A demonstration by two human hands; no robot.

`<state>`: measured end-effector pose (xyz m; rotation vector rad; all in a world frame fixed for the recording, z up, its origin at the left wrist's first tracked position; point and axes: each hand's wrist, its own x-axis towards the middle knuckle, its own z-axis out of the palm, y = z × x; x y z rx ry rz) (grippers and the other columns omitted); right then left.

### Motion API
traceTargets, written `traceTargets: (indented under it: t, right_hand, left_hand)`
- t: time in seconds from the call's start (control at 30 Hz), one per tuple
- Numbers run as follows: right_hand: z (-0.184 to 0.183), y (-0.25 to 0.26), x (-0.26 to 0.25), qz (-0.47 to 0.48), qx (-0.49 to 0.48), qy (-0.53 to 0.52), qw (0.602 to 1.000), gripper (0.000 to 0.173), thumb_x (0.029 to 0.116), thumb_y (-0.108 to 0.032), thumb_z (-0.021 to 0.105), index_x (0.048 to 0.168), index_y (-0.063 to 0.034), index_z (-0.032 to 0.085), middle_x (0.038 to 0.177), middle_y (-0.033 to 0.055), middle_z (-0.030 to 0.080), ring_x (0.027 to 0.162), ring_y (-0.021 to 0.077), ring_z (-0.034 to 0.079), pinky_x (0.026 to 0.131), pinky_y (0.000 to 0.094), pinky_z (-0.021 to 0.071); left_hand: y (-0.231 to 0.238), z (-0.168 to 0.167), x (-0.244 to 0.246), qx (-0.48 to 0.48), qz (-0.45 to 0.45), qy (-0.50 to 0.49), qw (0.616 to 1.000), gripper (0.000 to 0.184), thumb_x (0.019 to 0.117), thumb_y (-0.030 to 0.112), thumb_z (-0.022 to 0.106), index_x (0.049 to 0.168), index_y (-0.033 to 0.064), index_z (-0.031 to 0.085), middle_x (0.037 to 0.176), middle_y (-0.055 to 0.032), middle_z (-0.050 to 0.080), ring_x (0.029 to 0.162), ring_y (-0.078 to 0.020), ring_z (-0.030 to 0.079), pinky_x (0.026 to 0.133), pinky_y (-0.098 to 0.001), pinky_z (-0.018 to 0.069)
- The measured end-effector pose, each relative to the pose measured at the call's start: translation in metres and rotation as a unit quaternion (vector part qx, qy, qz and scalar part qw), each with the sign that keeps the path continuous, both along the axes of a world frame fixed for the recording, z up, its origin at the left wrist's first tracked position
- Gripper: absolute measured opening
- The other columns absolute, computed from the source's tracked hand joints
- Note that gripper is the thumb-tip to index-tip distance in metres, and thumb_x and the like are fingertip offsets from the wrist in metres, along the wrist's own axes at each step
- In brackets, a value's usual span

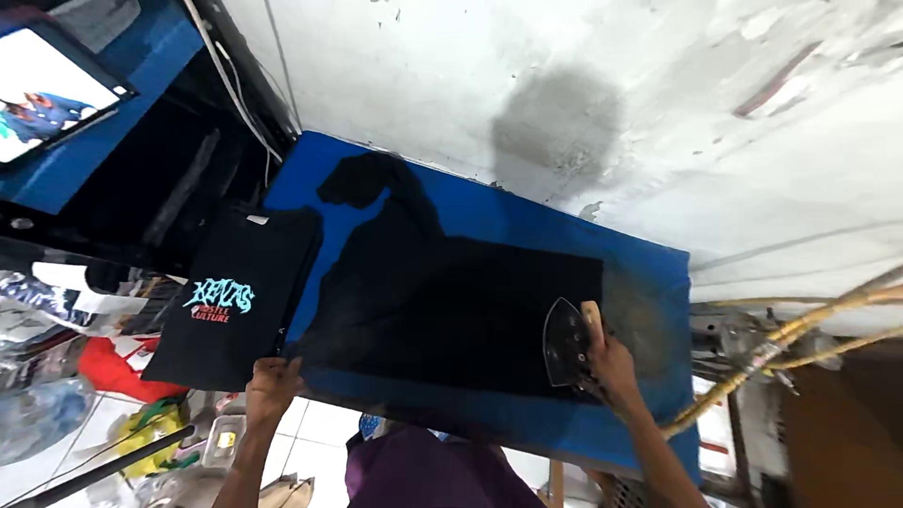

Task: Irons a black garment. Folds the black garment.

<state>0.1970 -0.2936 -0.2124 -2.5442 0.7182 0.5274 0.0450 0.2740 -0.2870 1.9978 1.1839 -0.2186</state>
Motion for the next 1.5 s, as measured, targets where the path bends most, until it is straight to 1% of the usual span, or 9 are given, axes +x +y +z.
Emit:
traceTargets:
  t: [0.17, 0.37, 0.47, 0.73, 0.93, 1.1, 1.17, 1.3, 1.5]
  right_hand:
    - [0.019, 0.03, -0.018, -0.006, 0.102, -0.023, 0.994, 0.064, 0.1091, -0.053, 0.035, 0.103, 0.0026, 0.066, 0.073, 0.0119, 0.061, 0.06, 0.0235, 0.06, 0.061, 0.0454, 0.054]
    - [0.013, 0.136, -0.068, 0.124, 0.103, 0.017, 0.987, 0.061, 0.1053, -0.058, 0.042, 0.132, -0.0086, 0.066, 0.102, 0.0178, 0.073, 0.095, 0.0348, 0.072, 0.086, 0.0574, 0.0571]
    - [0.014, 0.143, -0.069, 0.16, 0.093, 0.041, 0.982, 0.069, 0.1033, -0.064, 0.04, 0.138, -0.0085, 0.06, 0.104, 0.0196, 0.072, 0.098, 0.0379, 0.071, 0.084, 0.0583, 0.0565]
    - [0.018, -0.035, -0.035, -0.009, 0.008, -0.006, 1.0, 0.058, 0.1094, -0.049, 0.038, 0.122, -0.0006, 0.067, 0.105, 0.0237, 0.071, 0.099, 0.0397, 0.07, 0.089, 0.0596, 0.0538]
    - [0.005, -0.151, -0.002, -0.094, -0.07, 0.007, 0.993, 0.078, 0.1069, -0.061, 0.028, 0.122, 0.0065, 0.064, 0.114, 0.0321, 0.067, 0.11, 0.0467, 0.066, 0.094, 0.0652, 0.0496]
    - [0.001, -0.183, 0.009, -0.183, 0.038, -0.038, 0.982, 0.079, 0.0996, -0.072, 0.04, 0.11, 0.0028, 0.062, 0.072, 0.0086, 0.063, 0.056, 0.0189, 0.06, 0.058, 0.0413, 0.0551]
    - [0.005, -0.181, 0.008, -0.177, 0.013, -0.05, 0.983, 0.08, 0.0984, -0.072, 0.044, 0.114, 0.0037, 0.065, 0.079, 0.0144, 0.068, 0.065, 0.0257, 0.066, 0.066, 0.0497, 0.0573]
    - [-0.001, -0.174, 0.008, -0.118, -0.082, -0.082, 0.986, 0.074, 0.1021, -0.061, 0.048, 0.135, 0.0039, 0.06, 0.123, 0.036, 0.064, 0.117, 0.0542, 0.06, 0.1, 0.0731, 0.0419]
    - [0.016, -0.131, 0.039, 0.073, -0.218, -0.237, 0.944, 0.057, 0.1044, -0.042, 0.052, 0.141, 0.0012, 0.055, 0.138, 0.0392, 0.051, 0.13, 0.0618, 0.046, 0.102, 0.0784, 0.0344]
  left_hand:
    - [-0.004, -0.002, -0.003, 0.008, -0.022, -0.016, 1.0, 0.051, 0.1024, 0.026, 0.064, 0.136, -0.0085, 0.048, 0.098, -0.0273, 0.069, 0.079, -0.0359, 0.071, 0.078, -0.0563, 0.0582]
    - [-0.008, -0.007, -0.005, 0.019, -0.04, -0.01, 0.999, 0.053, 0.1043, 0.028, 0.06, 0.139, -0.0096, 0.045, 0.101, -0.0293, 0.068, 0.08, -0.0363, 0.071, 0.077, -0.0563, 0.0583]
    - [-0.007, -0.003, -0.006, 0.022, -0.058, 0.007, 0.998, 0.053, 0.1053, 0.028, 0.058, 0.14, -0.0095, 0.043, 0.102, -0.0283, 0.068, 0.08, -0.0335, 0.071, 0.078, -0.0535, 0.0589]
    - [-0.004, 0.008, 0.004, 0.053, -0.104, 0.057, 0.992, 0.053, 0.1036, 0.025, 0.06, 0.14, -0.011, 0.046, 0.111, -0.0335, 0.066, 0.096, -0.0441, 0.069, 0.087, -0.0619, 0.0544]
    - [-0.002, 0.065, 0.042, 0.087, -0.218, 0.059, 0.97, 0.044, 0.1025, 0.017, 0.059, 0.14, -0.0065, 0.052, 0.112, -0.0339, 0.066, 0.103, -0.0486, 0.064, 0.092, -0.0659, 0.0487]
    - [-0.001, 0.073, 0.131, 0.131, -0.263, -0.007, 0.956, 0.035, 0.1072, 0.022, 0.051, 0.129, -0.0017, 0.063, 0.117, -0.0302, 0.066, 0.108, -0.0466, 0.065, 0.095, -0.0686, 0.0468]
    - [-0.007, 0.061, 0.175, 0.14, -0.281, 0.003, 0.949, 0.04, 0.1079, 0.029, 0.049, 0.131, -0.0013, 0.063, 0.129, -0.0288, 0.063, 0.121, -0.0454, 0.061, 0.104, -0.0653, 0.0447]
    - [-0.01, 0.024, 0.245, 0.127, -0.273, 0.032, 0.953, 0.058, 0.1031, 0.042, 0.058, 0.141, -0.0026, 0.055, 0.145, -0.0285, 0.052, 0.138, -0.0438, 0.047, 0.116, -0.0587, 0.0366]
    - [-0.011, 0.011, 0.286, 0.129, -0.221, 0.066, 0.964, 0.044, 0.1034, 0.033, 0.061, 0.132, 0.0002, 0.061, 0.129, -0.0289, 0.063, 0.123, -0.0467, 0.059, 0.103, -0.0669, 0.0437]
